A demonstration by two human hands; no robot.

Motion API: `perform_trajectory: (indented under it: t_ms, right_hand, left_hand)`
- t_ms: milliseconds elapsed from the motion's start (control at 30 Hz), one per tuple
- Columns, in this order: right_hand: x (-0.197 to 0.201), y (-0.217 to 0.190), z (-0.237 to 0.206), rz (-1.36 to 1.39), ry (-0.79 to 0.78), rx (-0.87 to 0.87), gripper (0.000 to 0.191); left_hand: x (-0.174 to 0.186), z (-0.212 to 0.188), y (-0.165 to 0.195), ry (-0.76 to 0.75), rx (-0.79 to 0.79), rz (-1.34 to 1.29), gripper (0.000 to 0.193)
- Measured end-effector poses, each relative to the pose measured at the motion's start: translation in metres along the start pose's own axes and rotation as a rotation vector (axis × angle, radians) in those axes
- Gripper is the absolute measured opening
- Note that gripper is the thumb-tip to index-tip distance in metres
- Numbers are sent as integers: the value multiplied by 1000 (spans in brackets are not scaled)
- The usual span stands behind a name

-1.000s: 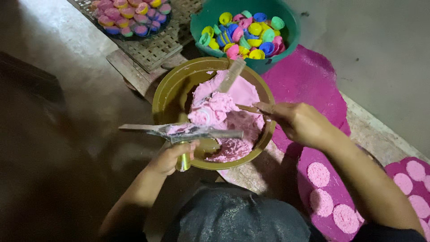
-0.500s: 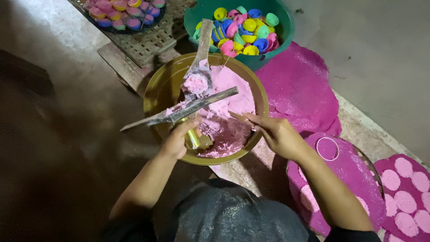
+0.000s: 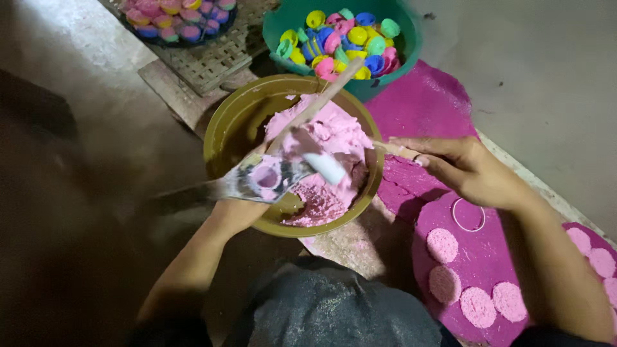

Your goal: The person fills a handheld extruder tool with pink paste from a large basin and squeezes the paste into round molds arranged on magenta trays. They repeat the filling and depositing cycle across several trays, occasionally repositioning trays and using a small ring to trim or shape the molded discs.

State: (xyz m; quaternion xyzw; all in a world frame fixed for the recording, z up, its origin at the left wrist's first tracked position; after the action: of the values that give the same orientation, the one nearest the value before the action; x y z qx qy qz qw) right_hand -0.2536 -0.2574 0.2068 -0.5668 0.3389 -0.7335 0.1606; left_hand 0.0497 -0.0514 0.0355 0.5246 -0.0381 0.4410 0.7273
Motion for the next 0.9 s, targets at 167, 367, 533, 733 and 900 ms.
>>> perform_trajectory:
  t_ms: [167,367,533,733,900]
  right_hand:
    - [-6,-4,11,103,-259,324,44]
    - [-58,-39,53,-531,-491,-64,32]
    - [-111,-64,48,-1070,-412,359,43]
    - [-72,-38,11,-630,-34,104,39]
    - [-141,-12,31,-151,242,213,58]
  left_hand:
    - [-16,19,20,94,-65,403,65]
    - [-36,16,30,-61,63,400,69]
    - [-58,17,11,-205,22,159,56]
    - [-38,19,-25,-67,294,242,27]
    - [-45,32,-10,333,19,348,59]
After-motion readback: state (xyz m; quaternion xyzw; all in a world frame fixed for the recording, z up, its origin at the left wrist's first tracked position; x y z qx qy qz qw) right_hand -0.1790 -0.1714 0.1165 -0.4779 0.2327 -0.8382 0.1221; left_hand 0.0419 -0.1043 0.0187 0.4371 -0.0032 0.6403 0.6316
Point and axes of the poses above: each hand's wrist, its own z-axis towards the middle knuckle, its own x-axis out of the back of the hand, y = z × x, the point moved 1 cm from there along z, towards the middle knuckle, and after that the axes turned 13 degrees about x, right-handed, at the moved point
